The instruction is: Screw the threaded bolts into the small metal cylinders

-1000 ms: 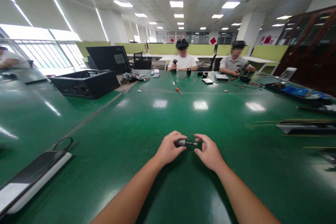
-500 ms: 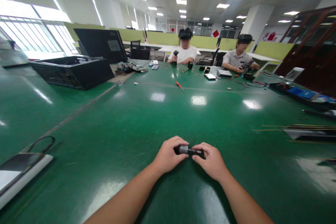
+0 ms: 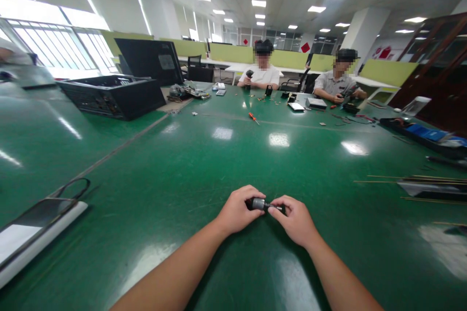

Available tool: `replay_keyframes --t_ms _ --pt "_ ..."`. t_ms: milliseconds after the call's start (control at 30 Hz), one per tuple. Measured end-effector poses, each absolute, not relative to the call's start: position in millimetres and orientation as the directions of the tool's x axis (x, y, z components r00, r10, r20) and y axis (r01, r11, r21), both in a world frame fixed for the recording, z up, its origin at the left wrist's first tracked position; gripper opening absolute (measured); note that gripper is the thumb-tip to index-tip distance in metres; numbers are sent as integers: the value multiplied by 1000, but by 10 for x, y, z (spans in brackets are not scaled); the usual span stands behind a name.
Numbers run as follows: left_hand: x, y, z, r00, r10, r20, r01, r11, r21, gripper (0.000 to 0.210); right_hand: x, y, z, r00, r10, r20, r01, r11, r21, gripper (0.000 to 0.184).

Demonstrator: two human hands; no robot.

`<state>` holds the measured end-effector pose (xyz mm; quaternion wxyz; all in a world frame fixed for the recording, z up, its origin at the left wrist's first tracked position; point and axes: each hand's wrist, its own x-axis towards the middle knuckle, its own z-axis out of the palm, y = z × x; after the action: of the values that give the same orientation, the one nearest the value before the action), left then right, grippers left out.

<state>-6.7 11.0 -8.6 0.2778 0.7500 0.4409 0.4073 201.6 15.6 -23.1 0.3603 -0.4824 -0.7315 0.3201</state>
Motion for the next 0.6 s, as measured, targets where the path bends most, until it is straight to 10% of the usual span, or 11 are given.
replay_keyframes --t_ms 600 --pt "-67 109 -80 262 898 355 447 -438 779 33 2014 132 -183 -251 950 187 515 295 -805 20"
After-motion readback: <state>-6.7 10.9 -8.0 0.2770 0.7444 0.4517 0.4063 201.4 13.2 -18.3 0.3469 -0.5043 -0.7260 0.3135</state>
